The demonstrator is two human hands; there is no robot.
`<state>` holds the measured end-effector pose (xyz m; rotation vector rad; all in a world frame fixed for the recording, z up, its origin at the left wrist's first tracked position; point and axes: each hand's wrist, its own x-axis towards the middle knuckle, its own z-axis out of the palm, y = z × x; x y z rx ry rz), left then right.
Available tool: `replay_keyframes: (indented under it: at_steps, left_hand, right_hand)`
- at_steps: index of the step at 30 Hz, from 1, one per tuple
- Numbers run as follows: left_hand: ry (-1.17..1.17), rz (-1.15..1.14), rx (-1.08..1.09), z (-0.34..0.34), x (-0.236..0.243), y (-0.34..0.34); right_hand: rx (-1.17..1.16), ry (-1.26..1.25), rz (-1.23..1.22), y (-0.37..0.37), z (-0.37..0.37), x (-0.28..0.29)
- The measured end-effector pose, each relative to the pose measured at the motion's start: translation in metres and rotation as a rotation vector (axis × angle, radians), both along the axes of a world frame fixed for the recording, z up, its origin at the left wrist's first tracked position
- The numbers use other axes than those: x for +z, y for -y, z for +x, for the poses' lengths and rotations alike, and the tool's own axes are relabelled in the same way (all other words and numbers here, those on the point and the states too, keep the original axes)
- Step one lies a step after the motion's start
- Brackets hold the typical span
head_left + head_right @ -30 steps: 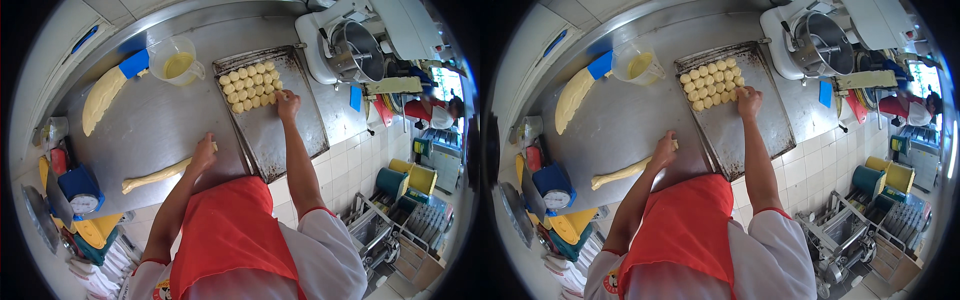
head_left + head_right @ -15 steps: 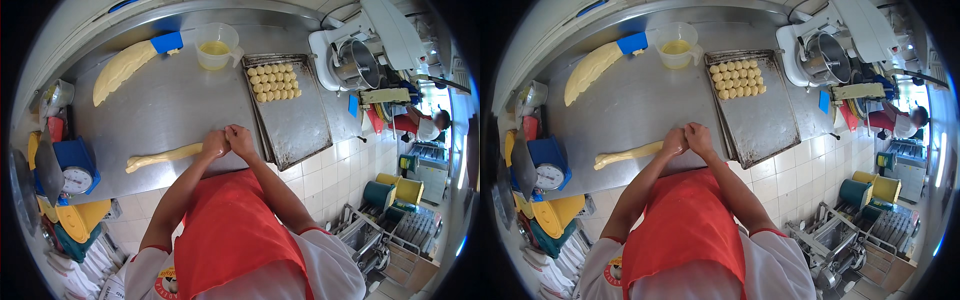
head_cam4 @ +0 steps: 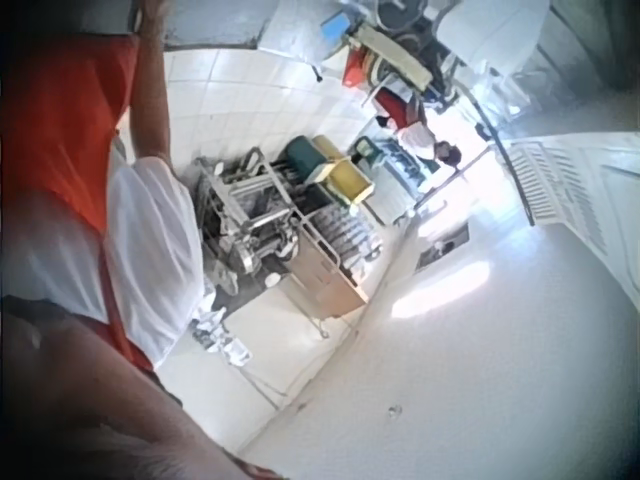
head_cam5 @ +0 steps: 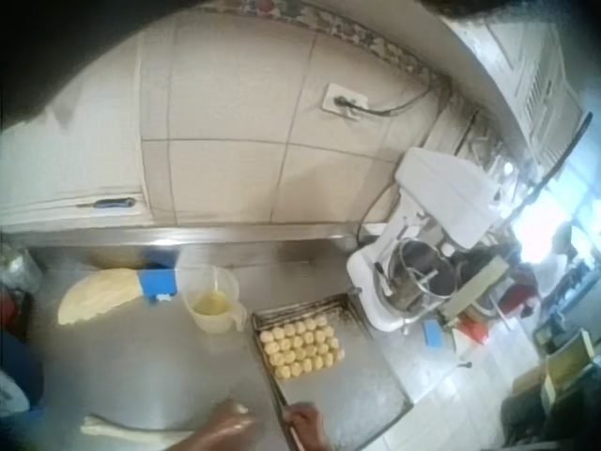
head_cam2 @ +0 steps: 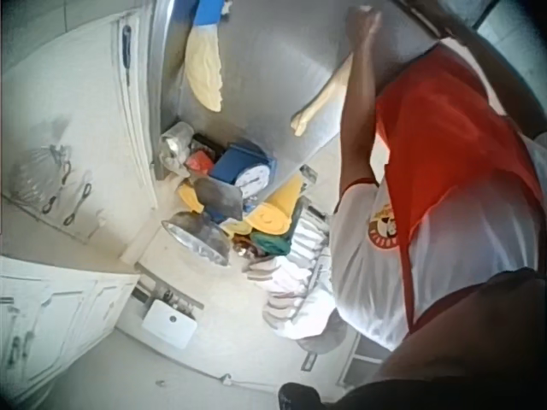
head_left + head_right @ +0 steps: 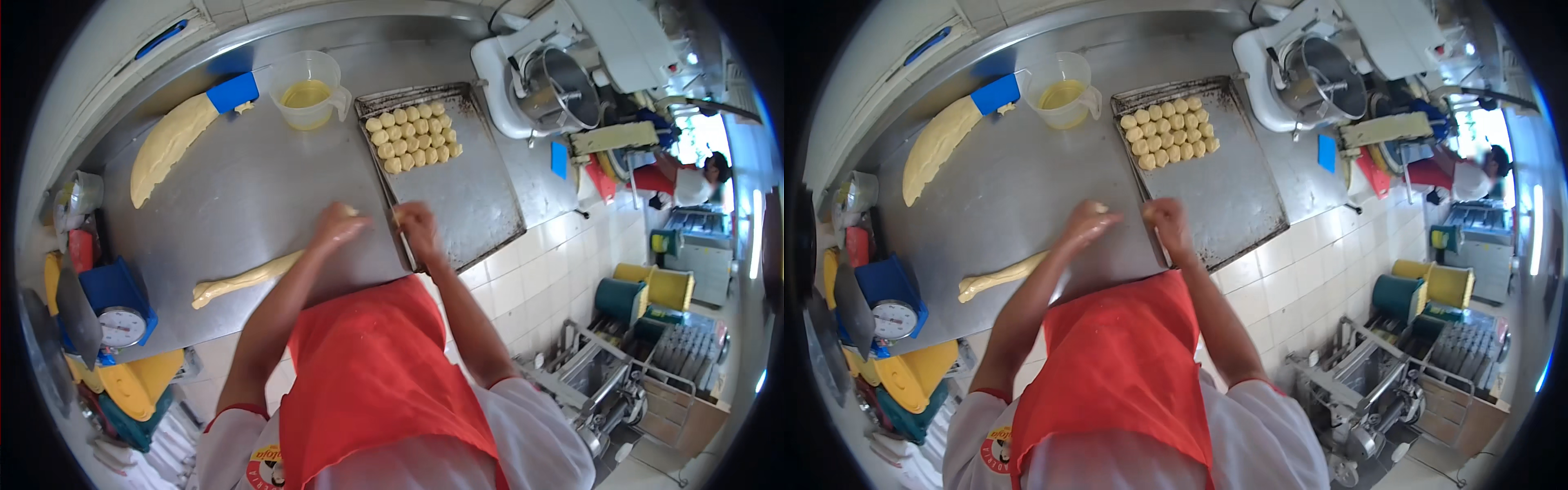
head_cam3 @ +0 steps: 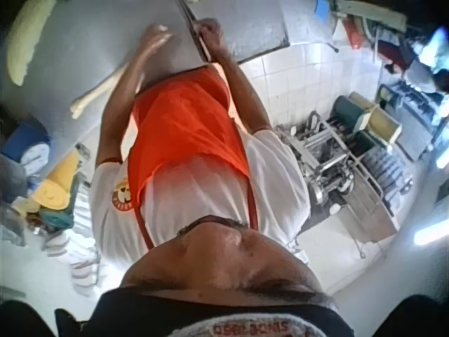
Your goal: The person cuts a large piece of dough with a plastic scraper, rolls a segment into a long rope, and then pinches off small pieces by hand, placing them onto a metal tray.
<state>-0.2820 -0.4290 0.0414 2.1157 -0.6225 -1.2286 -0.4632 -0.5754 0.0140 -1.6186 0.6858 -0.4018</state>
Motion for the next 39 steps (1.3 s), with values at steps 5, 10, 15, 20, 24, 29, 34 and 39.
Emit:
replay_keyframes:
  at_steps: [5,10,15,20,24,29,34,39]
  left_hand:
    - [0.224,-0.176,-0.111,-0.063,0.078,0.044]
    - [0.305,0.062,-0.156,-0.045,0.028,0.024]
    - [0.305,-0.102,0.002,-0.03,0.007,-0.011]
    - [0.116,-0.231,-0.028,-0.014,0.019,-0.029]
    - [0.299,0.085,-0.273,-0.028,0.019,-0.029]
    - [0.438,0.098,-0.309,-0.032,0.022,-0.026]
    - [0.382,0.219,-0.411,-0.013,0.022,-0.02]
    - [0.174,0.266,-0.121,0.015,0.013,0.007]
  right_hand:
    - [-0.241,-0.257,-0.426,0.031,0.058,0.018]
    - [-0.092,-0.398,-0.606,0.031,0.075,-0.013]
    - [0.026,-0.367,-0.468,-0.008,0.04,0.03]
    - [0.232,-0.175,0.224,-0.055,0.049,0.029]
    - [0.092,-0.227,-0.1,-0.076,0.051,0.03]
    - [0.008,-0.447,-0.508,-0.094,0.064,0.049]
    - [0.448,-0.412,-0.17,-0.062,0.04,0.046]
    - [0.235,-0.276,0.377,-0.029,-0.001,0.037]
